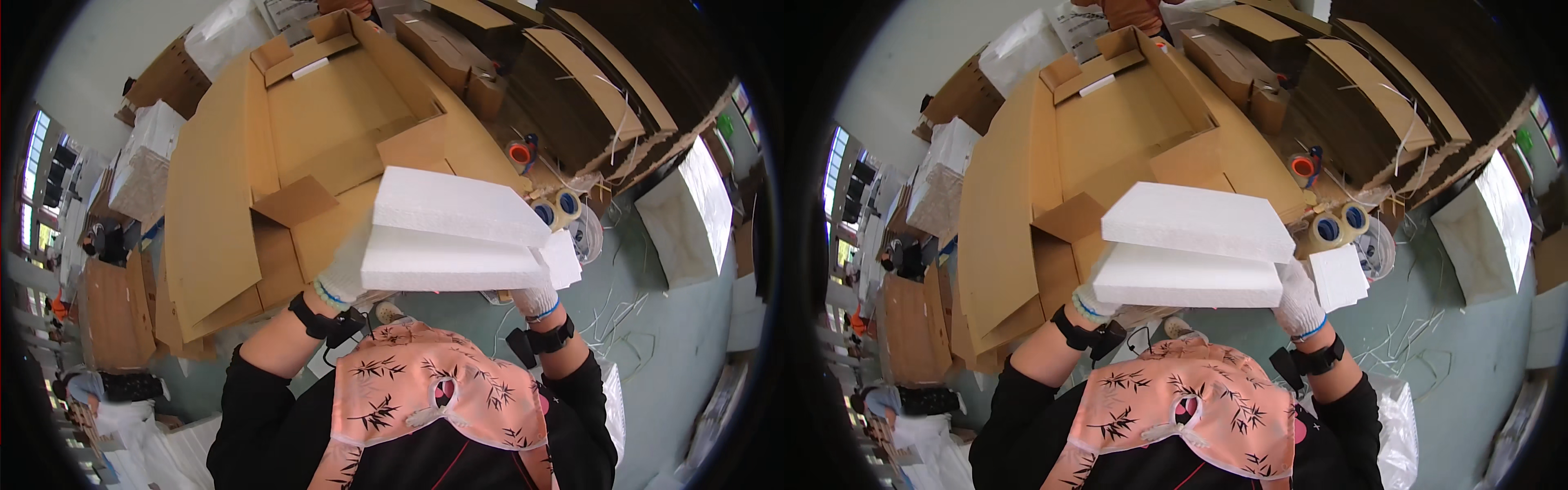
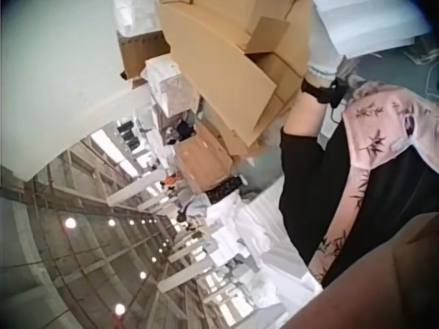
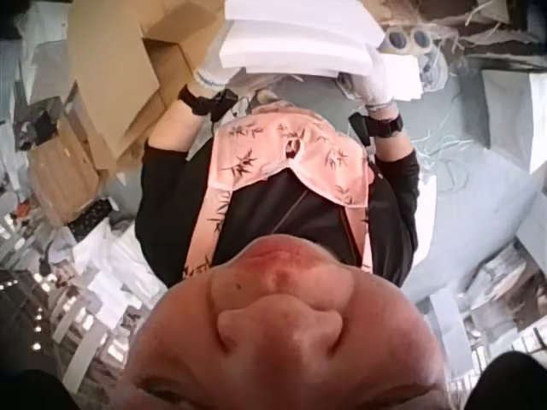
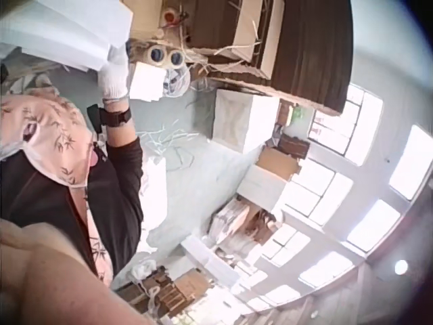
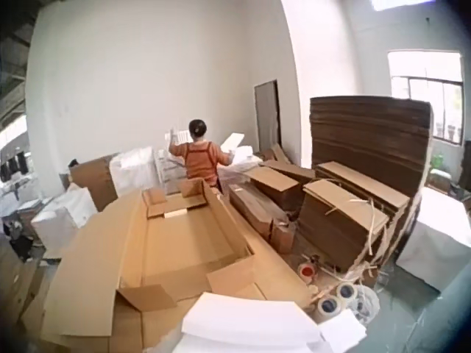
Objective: The person assembles a large cardboard box and packs it with white foam corner protectors and a flat white panel. They place the foam pieces into the box corners, insert the panel, and then close and seal the box flaps using a handheld tape dispenser.
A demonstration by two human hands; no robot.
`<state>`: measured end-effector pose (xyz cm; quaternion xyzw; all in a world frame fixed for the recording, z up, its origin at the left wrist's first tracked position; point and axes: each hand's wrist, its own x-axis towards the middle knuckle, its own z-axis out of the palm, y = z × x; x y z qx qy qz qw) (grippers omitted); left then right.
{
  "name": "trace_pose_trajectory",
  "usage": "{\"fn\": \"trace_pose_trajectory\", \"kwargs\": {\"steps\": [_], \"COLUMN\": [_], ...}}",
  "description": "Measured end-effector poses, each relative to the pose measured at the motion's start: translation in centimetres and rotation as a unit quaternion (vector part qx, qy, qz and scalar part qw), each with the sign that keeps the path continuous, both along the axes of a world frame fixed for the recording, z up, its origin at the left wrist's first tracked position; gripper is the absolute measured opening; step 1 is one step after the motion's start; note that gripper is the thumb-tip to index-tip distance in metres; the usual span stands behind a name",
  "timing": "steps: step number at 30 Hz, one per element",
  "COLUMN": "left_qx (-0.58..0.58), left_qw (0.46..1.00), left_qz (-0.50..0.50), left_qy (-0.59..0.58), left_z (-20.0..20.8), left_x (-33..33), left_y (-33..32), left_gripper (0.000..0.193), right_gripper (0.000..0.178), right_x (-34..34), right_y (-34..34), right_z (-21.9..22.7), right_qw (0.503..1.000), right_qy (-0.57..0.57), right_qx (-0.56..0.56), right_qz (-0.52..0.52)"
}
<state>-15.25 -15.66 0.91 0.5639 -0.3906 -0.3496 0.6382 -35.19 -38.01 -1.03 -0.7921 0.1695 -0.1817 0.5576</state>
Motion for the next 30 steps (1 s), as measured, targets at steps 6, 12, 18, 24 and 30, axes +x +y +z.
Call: {"fn": "trace_pose_trajectory", "kwargs": {"steps": [6,12,18,24,30], "left_qx": [0.124,0.05,0.175,0.324,0.372], "left_qw": [0.869,0.826,0.738,0.748,0.751], "left_qz": [0.328,0.326,0.408,0.435,0.474], "left_qy": [-0.348,-0.457,-0.509,-0.384,-0.27], "left_z": [9.2,12.2,10.7,6.3,5.1], "left_x": [6.4,9.7,11.5,8.3,5.8], "left_y": [11.7,17.3,20.7,25.4,26.9], "left_gripper": [0.055,0.062,0.074,0.07,0.064], "right_gripper": [0.06,0.067,0.068,0.074,0.059], "right_x": [15.1,20.5,31.0,42.4,44.1], "right_y": [6.6,10.8,10.7,8.8,9.5], "right_z": [12.9,15.1,18.2,8.7,6.4], "right_qw": [0.954,0.894,0.968,0.773,0.675], "right_qy": [0.059,0.063,-0.051,0.106,0.175], "right_qx": [0.232,0.373,-0.138,-0.601,-0.64], "right_qz": [0.179,0.239,0.202,0.173,0.323]}}
